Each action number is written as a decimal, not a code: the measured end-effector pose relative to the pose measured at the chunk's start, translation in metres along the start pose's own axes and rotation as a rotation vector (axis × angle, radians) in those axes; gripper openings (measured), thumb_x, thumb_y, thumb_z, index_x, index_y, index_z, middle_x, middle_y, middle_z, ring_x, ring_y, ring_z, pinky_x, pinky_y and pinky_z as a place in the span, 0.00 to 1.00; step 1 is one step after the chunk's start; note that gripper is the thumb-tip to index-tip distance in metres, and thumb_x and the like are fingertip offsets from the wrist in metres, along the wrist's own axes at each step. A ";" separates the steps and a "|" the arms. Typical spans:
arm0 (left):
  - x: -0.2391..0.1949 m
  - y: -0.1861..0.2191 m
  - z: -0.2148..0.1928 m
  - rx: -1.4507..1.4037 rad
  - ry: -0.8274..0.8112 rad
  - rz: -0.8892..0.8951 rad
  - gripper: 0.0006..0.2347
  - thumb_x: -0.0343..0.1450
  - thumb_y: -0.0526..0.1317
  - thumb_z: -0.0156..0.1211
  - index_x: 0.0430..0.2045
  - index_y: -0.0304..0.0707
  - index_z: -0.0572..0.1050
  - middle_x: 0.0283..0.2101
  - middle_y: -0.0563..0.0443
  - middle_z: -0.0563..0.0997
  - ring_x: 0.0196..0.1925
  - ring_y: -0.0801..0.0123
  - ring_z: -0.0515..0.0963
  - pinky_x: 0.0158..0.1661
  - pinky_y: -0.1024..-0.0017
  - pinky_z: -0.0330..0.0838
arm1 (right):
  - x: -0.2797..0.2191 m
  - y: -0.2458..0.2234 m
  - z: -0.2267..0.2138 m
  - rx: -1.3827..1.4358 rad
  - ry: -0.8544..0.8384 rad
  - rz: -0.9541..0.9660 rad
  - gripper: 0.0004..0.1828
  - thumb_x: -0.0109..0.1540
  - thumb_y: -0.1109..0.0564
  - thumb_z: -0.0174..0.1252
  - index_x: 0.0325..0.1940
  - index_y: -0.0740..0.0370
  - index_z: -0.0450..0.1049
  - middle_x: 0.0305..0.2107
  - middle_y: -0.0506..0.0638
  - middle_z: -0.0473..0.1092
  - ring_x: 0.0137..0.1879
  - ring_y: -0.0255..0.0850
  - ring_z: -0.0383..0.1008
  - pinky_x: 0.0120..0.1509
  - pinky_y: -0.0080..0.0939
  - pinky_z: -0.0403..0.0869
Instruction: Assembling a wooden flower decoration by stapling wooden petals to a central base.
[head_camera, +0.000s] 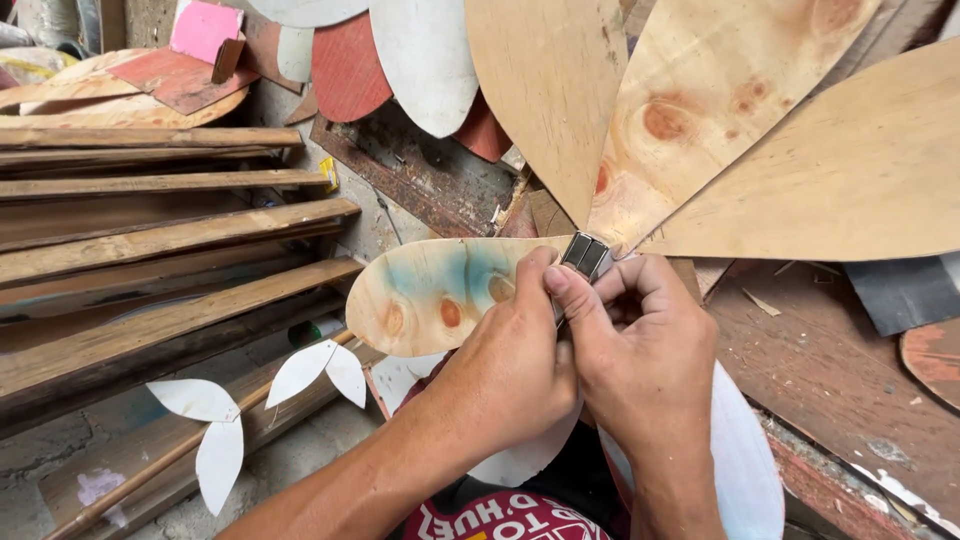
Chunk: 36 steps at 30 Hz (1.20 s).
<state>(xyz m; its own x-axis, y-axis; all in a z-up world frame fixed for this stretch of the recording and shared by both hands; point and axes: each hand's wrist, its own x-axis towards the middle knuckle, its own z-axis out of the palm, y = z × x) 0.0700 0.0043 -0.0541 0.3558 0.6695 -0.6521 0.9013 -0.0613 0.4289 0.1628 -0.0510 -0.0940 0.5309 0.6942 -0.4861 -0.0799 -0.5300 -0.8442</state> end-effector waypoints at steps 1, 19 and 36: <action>0.001 0.001 0.001 0.025 0.022 -0.013 0.31 0.65 0.35 0.47 0.66 0.34 0.50 0.39 0.24 0.81 0.40 0.27 0.81 0.34 0.39 0.71 | 0.001 0.001 0.001 0.003 0.023 -0.029 0.20 0.60 0.46 0.73 0.24 0.53 0.70 0.19 0.41 0.68 0.27 0.31 0.62 0.34 0.35 0.66; 0.002 -0.012 0.005 0.067 0.154 0.130 0.36 0.69 0.42 0.53 0.73 0.32 0.44 0.37 0.21 0.81 0.35 0.22 0.79 0.36 0.34 0.70 | 0.020 0.027 -0.030 -0.187 0.152 -0.368 0.12 0.72 0.56 0.54 0.56 0.66 0.69 0.46 0.58 0.70 0.44 0.44 0.75 0.50 0.43 0.73; -0.056 -0.109 -0.066 -0.693 0.361 0.056 0.24 0.71 0.41 0.55 0.64 0.37 0.62 0.48 0.46 0.87 0.54 0.69 0.86 0.58 0.70 0.77 | -0.005 0.028 0.014 -0.578 0.317 -0.348 0.27 0.65 0.43 0.58 0.64 0.55 0.73 0.56 0.53 0.65 0.57 0.50 0.66 0.56 0.56 0.62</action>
<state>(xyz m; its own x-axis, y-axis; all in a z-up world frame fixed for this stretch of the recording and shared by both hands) -0.0649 0.0226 -0.0227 0.1867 0.8857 -0.4250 0.4823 0.2943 0.8251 0.1464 -0.0623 -0.1186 0.6693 0.7413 -0.0501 0.5472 -0.5374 -0.6418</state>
